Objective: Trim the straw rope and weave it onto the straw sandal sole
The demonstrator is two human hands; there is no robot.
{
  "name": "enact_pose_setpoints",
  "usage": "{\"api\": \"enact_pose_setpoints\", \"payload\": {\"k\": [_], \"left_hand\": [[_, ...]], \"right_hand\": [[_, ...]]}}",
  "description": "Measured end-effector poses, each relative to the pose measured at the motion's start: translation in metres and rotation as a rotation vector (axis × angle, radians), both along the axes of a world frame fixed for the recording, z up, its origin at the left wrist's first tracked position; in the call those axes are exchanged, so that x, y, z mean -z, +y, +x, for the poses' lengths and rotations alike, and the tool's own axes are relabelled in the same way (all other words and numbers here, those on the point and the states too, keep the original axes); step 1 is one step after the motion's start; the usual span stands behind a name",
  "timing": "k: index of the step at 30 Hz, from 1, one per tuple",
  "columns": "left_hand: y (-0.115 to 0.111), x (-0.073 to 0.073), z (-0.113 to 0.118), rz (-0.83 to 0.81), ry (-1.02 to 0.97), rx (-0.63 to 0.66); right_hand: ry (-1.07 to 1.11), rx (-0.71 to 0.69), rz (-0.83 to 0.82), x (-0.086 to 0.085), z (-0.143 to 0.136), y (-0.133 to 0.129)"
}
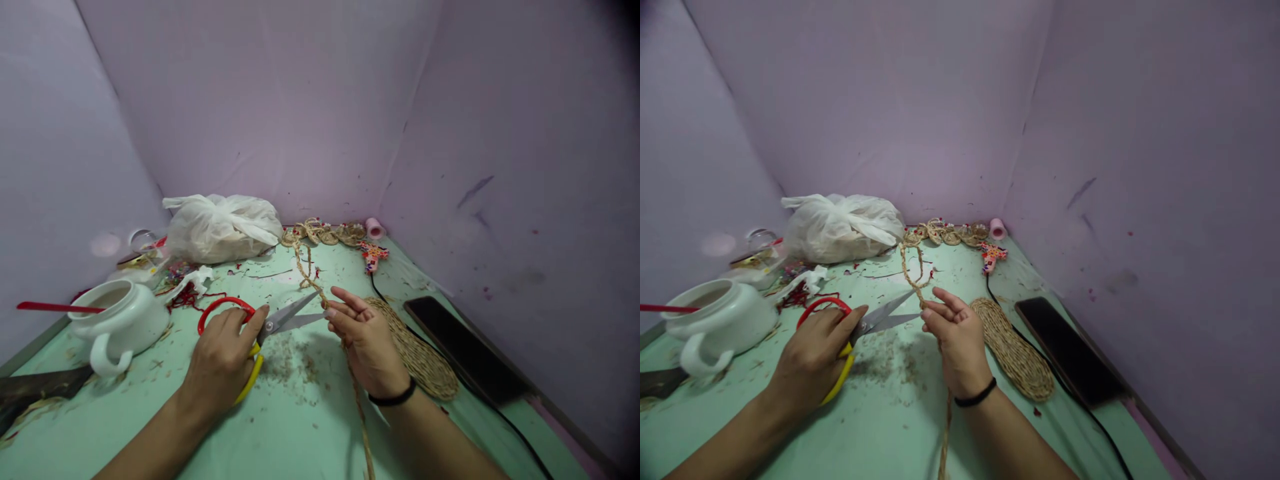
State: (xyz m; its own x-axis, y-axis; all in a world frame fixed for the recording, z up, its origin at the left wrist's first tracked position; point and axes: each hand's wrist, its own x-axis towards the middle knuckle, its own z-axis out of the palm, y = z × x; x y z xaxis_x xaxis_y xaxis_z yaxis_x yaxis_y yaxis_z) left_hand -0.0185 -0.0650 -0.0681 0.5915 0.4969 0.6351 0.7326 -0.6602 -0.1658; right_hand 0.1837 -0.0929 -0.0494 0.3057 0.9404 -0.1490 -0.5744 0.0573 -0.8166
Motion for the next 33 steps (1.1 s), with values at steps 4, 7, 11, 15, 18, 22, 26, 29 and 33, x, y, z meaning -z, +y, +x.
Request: {"api": "enact_pose_setpoints", "payload": {"k": [4, 7, 11, 15, 18, 22, 26, 29, 33], "left_hand": [[0.0011, 0.0013, -0.0007, 0.003, 0.02, -0.02], [0.002, 0.0019, -0.001, 0.021, 0.033, -0.039], [0.0021, 0.0019, -0.0008, 0.05, 0.026, -0.048], [0.001, 0.0012, -0.0001, 0.057, 0.051, -0.057], [0.001, 0.0009, 0.0, 0.068, 0.059, -0.054], [0.0021, 0.0017, -0.0007, 0.064, 0.047, -0.057], [0.0024, 0.0026, -0.0009, 0.061, 0.054, -0.051], [0.0015, 0.002, -0.0005, 0.062, 0.075, -0.063], [-0.0005, 0.0007, -0.0004, 0.065, 0.077, -0.071]], "right_hand": [[0.027, -0.012, 0.007, -0.0043, 0.0025, -0.0007], [0.044, -0.013, 0.013, -0.0062, 0.0034, -0.0012], [0.041, -0.021, 0.01, -0.0053, 0.0026, -0.0009], [-0.006, -0.018, 0.014, -0.002, 0.0004, -0.0009], [-0.028, 0.027, 0.033, 0.0, 0.0002, -0.0004], [-0.003, 0.083, 0.04, 0.0004, 0.0011, 0.0009], [-0.019, 0.047, 0.046, 0.0005, -0.0014, 0.0002], [-0.023, 0.028, 0.033, 0.0013, -0.004, -0.0007], [-0.033, 0.02, 0.04, 0.0031, -0.0054, -0.0009]]}}
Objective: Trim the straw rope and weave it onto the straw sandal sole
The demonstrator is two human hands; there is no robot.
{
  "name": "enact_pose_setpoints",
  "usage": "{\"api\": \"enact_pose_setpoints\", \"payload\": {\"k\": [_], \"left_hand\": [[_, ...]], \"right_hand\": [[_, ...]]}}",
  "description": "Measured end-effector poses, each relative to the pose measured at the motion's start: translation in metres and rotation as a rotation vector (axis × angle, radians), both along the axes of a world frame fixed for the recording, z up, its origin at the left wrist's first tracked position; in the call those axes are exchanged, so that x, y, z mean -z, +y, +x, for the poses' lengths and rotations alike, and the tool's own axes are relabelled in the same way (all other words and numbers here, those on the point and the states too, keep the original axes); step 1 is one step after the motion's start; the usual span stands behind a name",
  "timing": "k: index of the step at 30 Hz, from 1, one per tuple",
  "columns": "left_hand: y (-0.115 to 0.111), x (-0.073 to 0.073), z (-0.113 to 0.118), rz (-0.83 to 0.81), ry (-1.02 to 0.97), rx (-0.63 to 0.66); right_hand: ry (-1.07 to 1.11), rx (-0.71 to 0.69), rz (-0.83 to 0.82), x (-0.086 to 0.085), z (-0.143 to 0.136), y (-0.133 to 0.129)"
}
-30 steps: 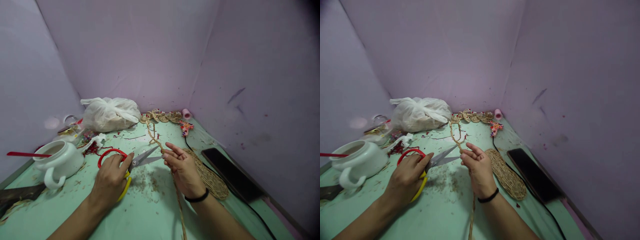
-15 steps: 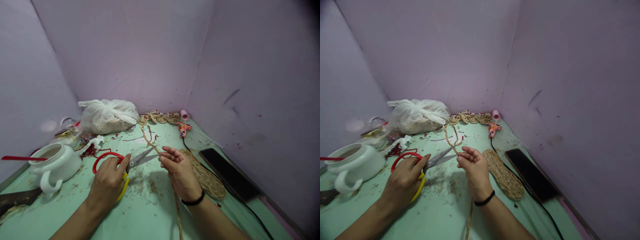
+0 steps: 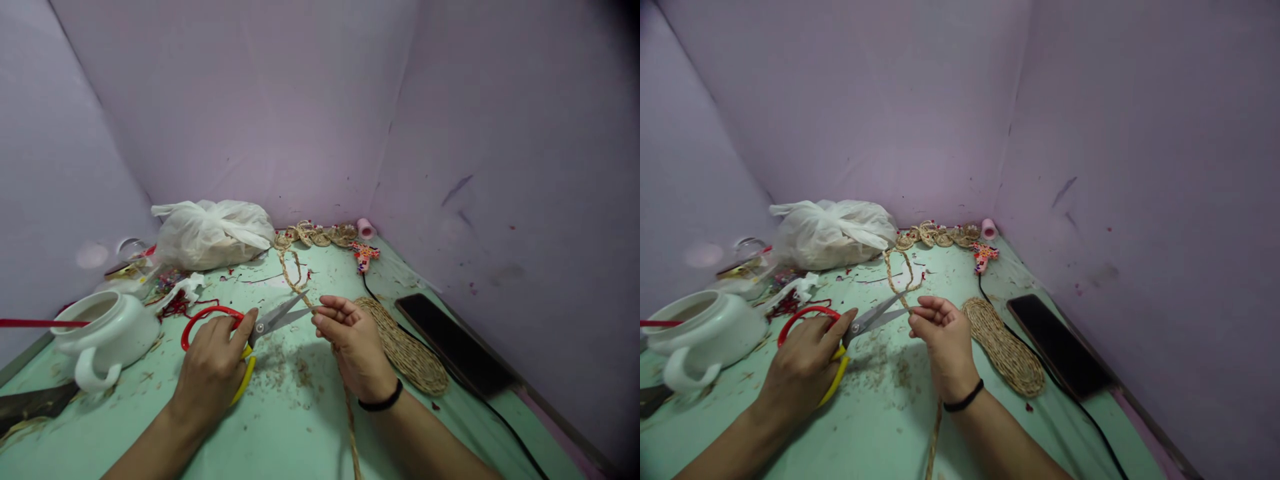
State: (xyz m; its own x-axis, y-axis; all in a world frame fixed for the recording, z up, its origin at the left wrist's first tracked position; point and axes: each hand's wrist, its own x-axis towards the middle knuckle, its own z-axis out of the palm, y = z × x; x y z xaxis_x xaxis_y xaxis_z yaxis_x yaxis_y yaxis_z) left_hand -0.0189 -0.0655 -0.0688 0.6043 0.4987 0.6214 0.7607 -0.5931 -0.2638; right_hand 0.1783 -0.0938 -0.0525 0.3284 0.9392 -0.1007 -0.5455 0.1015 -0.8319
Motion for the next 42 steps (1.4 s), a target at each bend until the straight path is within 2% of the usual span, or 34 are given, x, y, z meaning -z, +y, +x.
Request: {"api": "enact_pose_setpoints", "payload": {"k": [5, 20, 42], "left_hand": [[-0.0011, 0.0003, -0.0006, -0.004, 0.002, 0.015], [-0.0016, 0.0011, -0.0008, 0.011, 0.021, 0.018], [-0.002, -0.0004, 0.0008, 0.055, 0.018, 0.031]], "right_hand": [[-0.007, -0.007, -0.004, 0.0017, 0.0, 0.0006], [0.014, 0.091, -0.017, -0.0027, 0.0059, 0.0036], [0.039, 0.079, -0.029, -0.0037, 0.0044, 0.0031]]}}
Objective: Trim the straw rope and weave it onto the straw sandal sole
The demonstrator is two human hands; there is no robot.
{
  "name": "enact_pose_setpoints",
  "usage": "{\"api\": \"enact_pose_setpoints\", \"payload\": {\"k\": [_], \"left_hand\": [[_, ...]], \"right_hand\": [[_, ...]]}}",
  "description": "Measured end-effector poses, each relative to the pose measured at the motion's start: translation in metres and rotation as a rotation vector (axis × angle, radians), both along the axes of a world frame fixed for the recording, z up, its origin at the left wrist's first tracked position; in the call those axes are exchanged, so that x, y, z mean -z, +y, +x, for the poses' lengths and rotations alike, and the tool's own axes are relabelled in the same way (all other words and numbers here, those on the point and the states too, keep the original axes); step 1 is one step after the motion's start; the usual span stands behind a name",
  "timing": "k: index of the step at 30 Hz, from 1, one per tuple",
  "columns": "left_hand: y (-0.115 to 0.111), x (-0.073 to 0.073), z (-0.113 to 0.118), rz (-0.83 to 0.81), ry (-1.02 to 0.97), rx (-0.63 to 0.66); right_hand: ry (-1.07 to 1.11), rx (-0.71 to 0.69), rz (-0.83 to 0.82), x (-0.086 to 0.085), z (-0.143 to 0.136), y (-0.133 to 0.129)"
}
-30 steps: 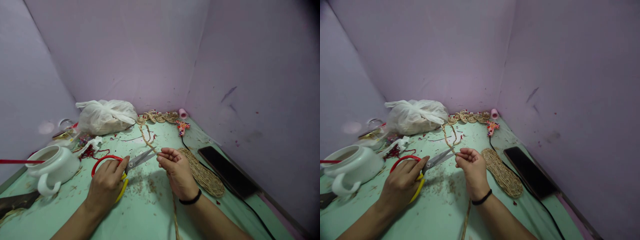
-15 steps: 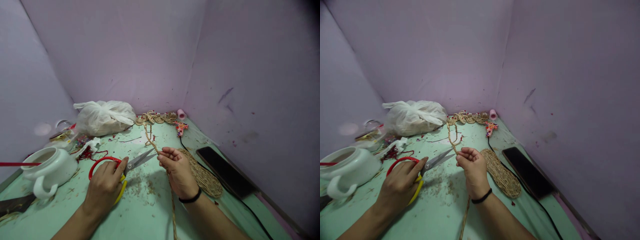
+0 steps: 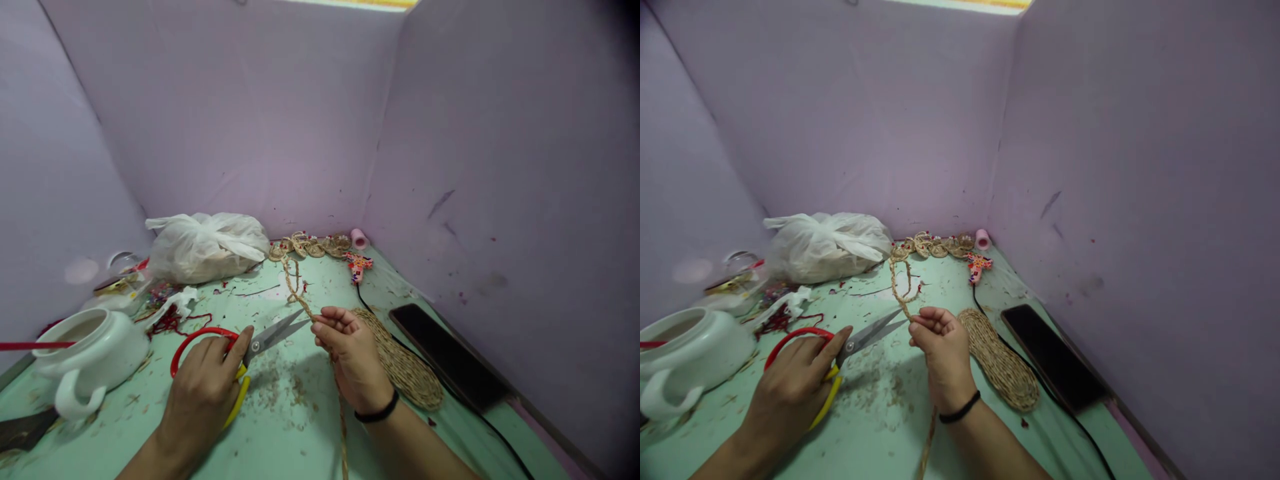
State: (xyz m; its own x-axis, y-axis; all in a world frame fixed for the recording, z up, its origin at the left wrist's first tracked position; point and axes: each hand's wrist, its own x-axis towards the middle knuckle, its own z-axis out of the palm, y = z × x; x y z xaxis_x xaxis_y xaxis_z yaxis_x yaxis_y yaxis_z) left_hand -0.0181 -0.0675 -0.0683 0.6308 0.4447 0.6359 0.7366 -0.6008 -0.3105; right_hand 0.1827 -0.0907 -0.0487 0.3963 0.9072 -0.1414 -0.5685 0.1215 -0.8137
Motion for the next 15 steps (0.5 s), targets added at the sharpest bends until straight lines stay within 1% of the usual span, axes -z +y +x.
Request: {"api": "enact_pose_setpoints", "payload": {"k": [6, 15], "left_hand": [[0.0012, 0.0006, 0.0, 0.011, 0.003, -0.001], [0.0002, 0.0003, -0.0004, -0.001, -0.011, 0.001]], "right_hand": [[0.021, 0.0, -0.006, 0.0018, 0.0004, 0.0005], [0.029, -0.002, -0.001, -0.0008, 0.0014, 0.0002]]}}
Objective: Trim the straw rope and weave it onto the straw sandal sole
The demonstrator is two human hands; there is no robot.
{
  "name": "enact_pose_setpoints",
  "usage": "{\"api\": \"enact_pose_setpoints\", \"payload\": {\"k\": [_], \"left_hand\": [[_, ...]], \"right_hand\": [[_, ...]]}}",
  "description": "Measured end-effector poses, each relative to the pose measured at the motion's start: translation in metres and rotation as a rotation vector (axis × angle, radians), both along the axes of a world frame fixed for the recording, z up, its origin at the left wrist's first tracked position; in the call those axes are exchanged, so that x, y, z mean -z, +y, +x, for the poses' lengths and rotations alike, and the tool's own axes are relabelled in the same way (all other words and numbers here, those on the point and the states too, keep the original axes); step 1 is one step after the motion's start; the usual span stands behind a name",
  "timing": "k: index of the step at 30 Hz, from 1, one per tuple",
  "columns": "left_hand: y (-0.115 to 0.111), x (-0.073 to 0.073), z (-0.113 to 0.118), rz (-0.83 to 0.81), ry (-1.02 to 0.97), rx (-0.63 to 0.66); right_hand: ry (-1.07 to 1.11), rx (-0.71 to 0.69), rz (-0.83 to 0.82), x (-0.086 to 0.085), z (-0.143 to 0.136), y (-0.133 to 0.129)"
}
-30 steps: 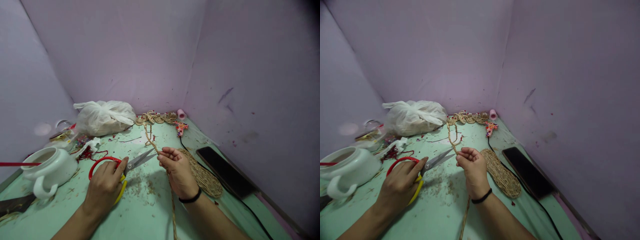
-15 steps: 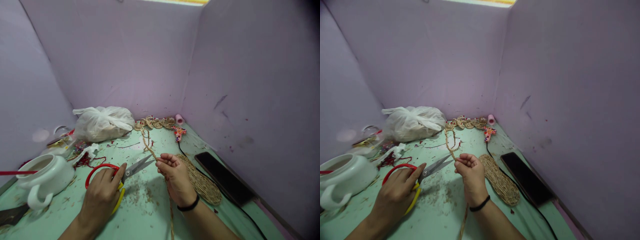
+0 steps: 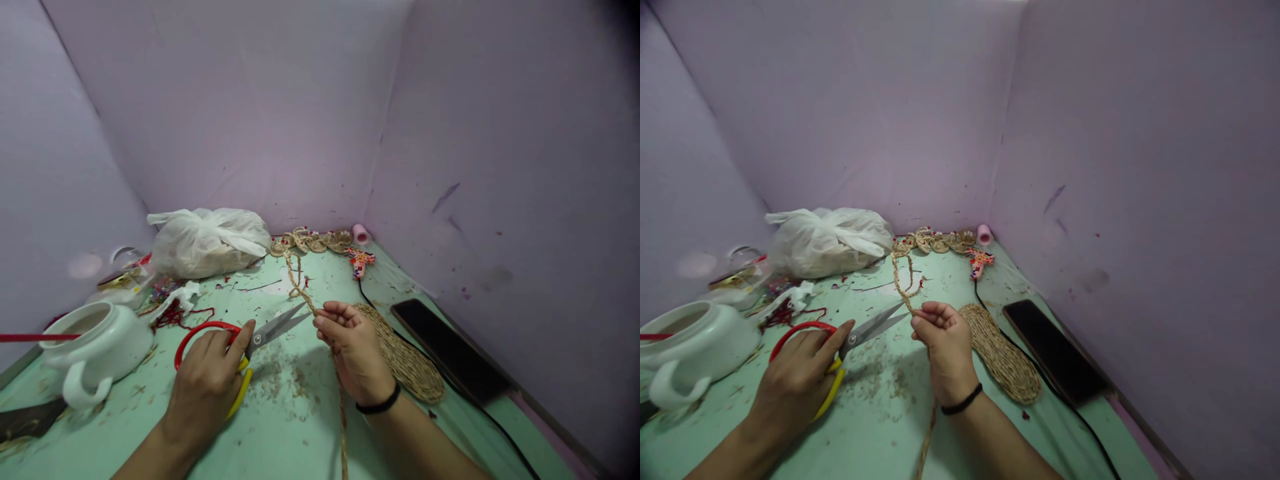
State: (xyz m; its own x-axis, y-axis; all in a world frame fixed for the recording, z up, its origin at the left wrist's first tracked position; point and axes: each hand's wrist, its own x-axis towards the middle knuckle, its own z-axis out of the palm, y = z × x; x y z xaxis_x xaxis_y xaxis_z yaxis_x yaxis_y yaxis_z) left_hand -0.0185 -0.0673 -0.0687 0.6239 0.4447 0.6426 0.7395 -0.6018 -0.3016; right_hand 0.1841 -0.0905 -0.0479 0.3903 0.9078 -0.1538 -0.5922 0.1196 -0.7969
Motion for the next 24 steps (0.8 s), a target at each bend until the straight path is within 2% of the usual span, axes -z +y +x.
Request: {"api": "enact_pose_setpoints", "payload": {"k": [10, 24], "left_hand": [[-0.0002, -0.0005, 0.0008, 0.002, 0.015, -0.013], [0.0031, 0.0073, 0.0011, -0.02, -0.009, 0.07]], "right_hand": [[-0.022, -0.026, 0.002, 0.0033, -0.002, 0.0002], [-0.016, -0.016, -0.002, 0.0009, -0.0021, 0.0003]]}}
